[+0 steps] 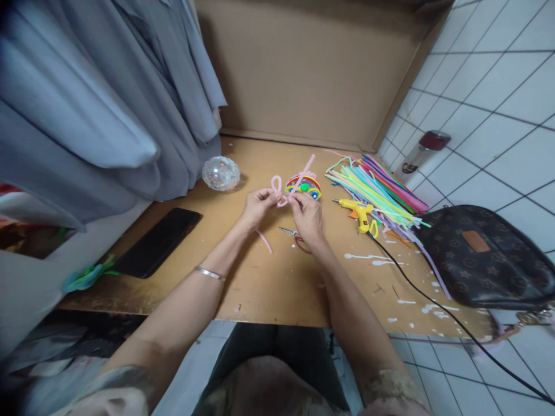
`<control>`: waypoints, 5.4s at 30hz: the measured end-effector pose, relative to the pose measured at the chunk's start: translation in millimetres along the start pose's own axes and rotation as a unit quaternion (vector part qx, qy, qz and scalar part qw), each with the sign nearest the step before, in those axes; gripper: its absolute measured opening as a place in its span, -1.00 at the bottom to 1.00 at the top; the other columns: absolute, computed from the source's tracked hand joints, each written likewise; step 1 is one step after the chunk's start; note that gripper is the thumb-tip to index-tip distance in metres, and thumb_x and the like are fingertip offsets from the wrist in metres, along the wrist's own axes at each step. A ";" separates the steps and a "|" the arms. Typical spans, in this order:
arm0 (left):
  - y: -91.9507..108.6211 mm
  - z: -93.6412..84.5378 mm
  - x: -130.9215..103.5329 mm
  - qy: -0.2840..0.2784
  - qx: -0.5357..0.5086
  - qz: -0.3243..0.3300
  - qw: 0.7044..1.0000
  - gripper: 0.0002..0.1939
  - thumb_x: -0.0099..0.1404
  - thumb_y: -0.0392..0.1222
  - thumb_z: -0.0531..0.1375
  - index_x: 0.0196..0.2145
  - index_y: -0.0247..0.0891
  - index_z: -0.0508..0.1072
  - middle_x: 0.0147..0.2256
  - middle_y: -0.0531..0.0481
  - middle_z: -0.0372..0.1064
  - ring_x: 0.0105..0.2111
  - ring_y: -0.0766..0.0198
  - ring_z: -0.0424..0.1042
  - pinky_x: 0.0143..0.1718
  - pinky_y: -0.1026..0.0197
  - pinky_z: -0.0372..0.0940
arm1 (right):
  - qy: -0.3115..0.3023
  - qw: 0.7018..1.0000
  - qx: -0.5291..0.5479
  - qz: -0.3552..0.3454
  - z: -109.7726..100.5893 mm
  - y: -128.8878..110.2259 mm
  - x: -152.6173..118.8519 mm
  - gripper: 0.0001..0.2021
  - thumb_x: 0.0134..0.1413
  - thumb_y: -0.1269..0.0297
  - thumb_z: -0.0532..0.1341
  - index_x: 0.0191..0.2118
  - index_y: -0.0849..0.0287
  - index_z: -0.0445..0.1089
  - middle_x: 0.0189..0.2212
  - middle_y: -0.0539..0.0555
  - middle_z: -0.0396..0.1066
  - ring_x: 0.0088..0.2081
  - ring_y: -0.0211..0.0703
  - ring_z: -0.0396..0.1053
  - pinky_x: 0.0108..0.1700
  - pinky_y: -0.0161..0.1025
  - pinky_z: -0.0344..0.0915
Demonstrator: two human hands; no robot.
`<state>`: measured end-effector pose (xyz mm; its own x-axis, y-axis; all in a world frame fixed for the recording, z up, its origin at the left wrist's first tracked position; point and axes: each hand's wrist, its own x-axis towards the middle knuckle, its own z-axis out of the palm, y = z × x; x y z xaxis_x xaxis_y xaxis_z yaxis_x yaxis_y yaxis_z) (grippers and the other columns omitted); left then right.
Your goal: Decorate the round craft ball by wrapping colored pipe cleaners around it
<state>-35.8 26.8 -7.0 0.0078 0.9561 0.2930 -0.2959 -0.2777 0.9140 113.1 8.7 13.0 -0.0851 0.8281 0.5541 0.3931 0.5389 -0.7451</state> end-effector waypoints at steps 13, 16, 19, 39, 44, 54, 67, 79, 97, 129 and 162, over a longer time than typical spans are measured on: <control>4.4 4.9 -3.1 -0.012 -0.019 -0.017 1.000 -0.51 -0.07 0.20 0.46 -0.57 -0.31 0.47 -0.57 0.06 0.39 -0.52 0.40 0.30 -0.36 0.28 0.24 | 0.018 0.995 0.069 0.067 1.8 1.4 1.3 -0.82 0.07 0.17 0.20 -0.41 0.14 0.46 -0.52 -0.03 0.42 -0.47 -0.24 0.25 -0.37 -0.26 0.20; 4.0 5.2 -3.3 -0.011 -0.021 -0.022 0.999 -0.51 -0.07 0.19 0.46 -0.57 -0.31 0.46 -0.57 0.06 0.38 -0.51 0.40 0.30 -0.36 0.29 0.24 | 0.015 0.995 0.067 0.068 2.2 0.7 1.5 -0.83 0.07 0.18 0.20 -0.42 0.14 0.45 -0.53 -0.03 0.41 -0.47 -0.24 0.25 -0.37 -0.26 0.20; 3.2 6.0 -4.0 -0.010 -0.022 -0.026 0.999 -0.52 -0.07 0.17 0.46 -0.58 -0.31 0.45 -0.57 0.06 0.38 -0.51 0.41 0.29 -0.36 0.30 0.23 | 0.020 0.997 0.053 0.061 2.6 0.2 1.9 -0.85 0.05 0.21 0.20 -0.45 0.14 0.42 -0.53 -0.02 0.40 -0.47 -0.23 0.26 -0.36 -0.26 0.20; 3.3 8.0 -4.1 -0.030 -0.025 -0.061 0.997 -0.48 -0.17 0.16 0.50 -0.43 -0.32 0.52 -0.53 0.03 0.48 -0.55 0.39 0.41 -0.45 0.30 0.28 | 0.046 0.998 -0.031 0.029 2.3 -6.4 0.3 -0.82 0.06 0.26 0.16 -0.53 0.11 0.34 -0.59 -0.05 0.35 -0.54 -0.27 0.16 -0.38 -0.26 0.21; 0.7 7.3 -2.8 -0.035 -0.037 -0.075 0.996 -0.45 -0.20 0.13 0.52 -0.40 -0.33 0.50 -0.53 0.03 0.47 -0.55 0.38 0.44 -0.46 0.30 0.31 | 0.056 0.997 -0.039 0.027 3.3 -5.6 -0.5 -0.83 0.06 0.23 0.15 -0.51 0.11 0.34 -0.59 -0.05 0.33 -0.54 -0.26 0.16 -0.39 -0.26 0.19; 0.1 9.4 -3.4 -0.046 -0.045 -0.084 0.994 -0.42 -0.25 0.15 0.53 -0.42 -0.35 0.51 -0.55 0.04 0.45 -0.57 0.40 0.41 -0.46 0.29 0.33 | 0.060 0.997 -0.005 0.043 4.6 -3.6 -1.0 -0.81 0.08 0.22 0.17 -0.52 0.12 0.34 -0.60 -0.07 0.30 -0.52 -0.26 0.15 -0.36 -0.25 0.19; -0.4 11.4 -3.5 -0.034 -0.039 -0.070 0.996 -0.40 -0.29 0.20 0.52 -0.46 -0.34 0.50 -0.56 0.04 0.45 -0.59 0.41 0.39 -0.44 0.27 0.34 | 0.051 0.998 -0.003 0.045 3.4 -4.8 -1.7 -0.78 0.09 0.21 0.15 -0.54 0.10 0.29 -0.62 -0.08 0.23 -0.54 -0.27 0.11 -0.42 -0.26 0.11; -8.9 2.3 2.7 0.014 -0.089 -0.064 0.994 -0.54 -0.16 0.04 0.52 -0.47 -0.35 0.47 -0.55 0.08 0.43 -0.58 0.48 0.34 -0.46 0.34 0.26 | -0.059 0.972 -0.225 0.014 -14.4 -23.5 -10.5 -0.76 0.24 0.26 0.08 -0.35 0.17 0.46 -0.37 0.12 0.48 -0.30 -0.07 0.37 -0.27 -0.21 0.18; -1.1 -6.4 0.3 0.008 -0.154 -0.132 0.979 -0.65 -0.10 -0.21 0.51 -0.48 -0.39 0.45 -0.57 0.10 0.40 -0.61 0.52 0.32 -0.49 0.41 0.23 | -0.147 0.978 -0.069 0.127 -62.5 -0.8 -59.0 -0.53 -0.08 0.24 0.26 0.03 0.21 0.47 -0.35 0.07 0.48 -0.46 -0.23 0.33 -0.37 -0.27 0.31; -3.2 2.6 -12.8 -0.177 -0.109 -0.184 0.961 -0.68 -0.06 -0.19 0.51 -0.44 -0.41 0.50 -0.53 0.05 0.42 -0.55 0.50 0.35 -0.45 0.36 0.23 | -0.068 0.974 0.080 0.201 -37.5 -4.3 -54.5 -0.38 -0.32 -0.05 0.46 -0.10 0.24 0.56 -0.36 0.11 0.55 -0.32 -0.11 0.46 -0.27 -0.17 0.42; 4.1 6.5 -5.0 -0.051 -0.190 -0.132 0.972 -0.60 -0.13 -0.15 0.55 -0.42 -0.41 0.51 -0.53 0.07 0.46 -0.56 0.50 0.38 -0.43 0.39 0.30 | -0.020 0.992 0.073 0.098 -2.5 -12.4 -3.1 -0.67 -0.08 0.06 0.34 -0.25 0.19 0.56 -0.36 0.10 0.58 -0.33 -0.11 0.47 -0.14 -0.12 0.41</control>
<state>-30.8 20.3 -2.9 0.2210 0.9694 0.1065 -0.6014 0.0495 0.7974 110.8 -1.0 21.4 -0.0564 0.9233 0.3799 0.2697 0.3805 -0.8846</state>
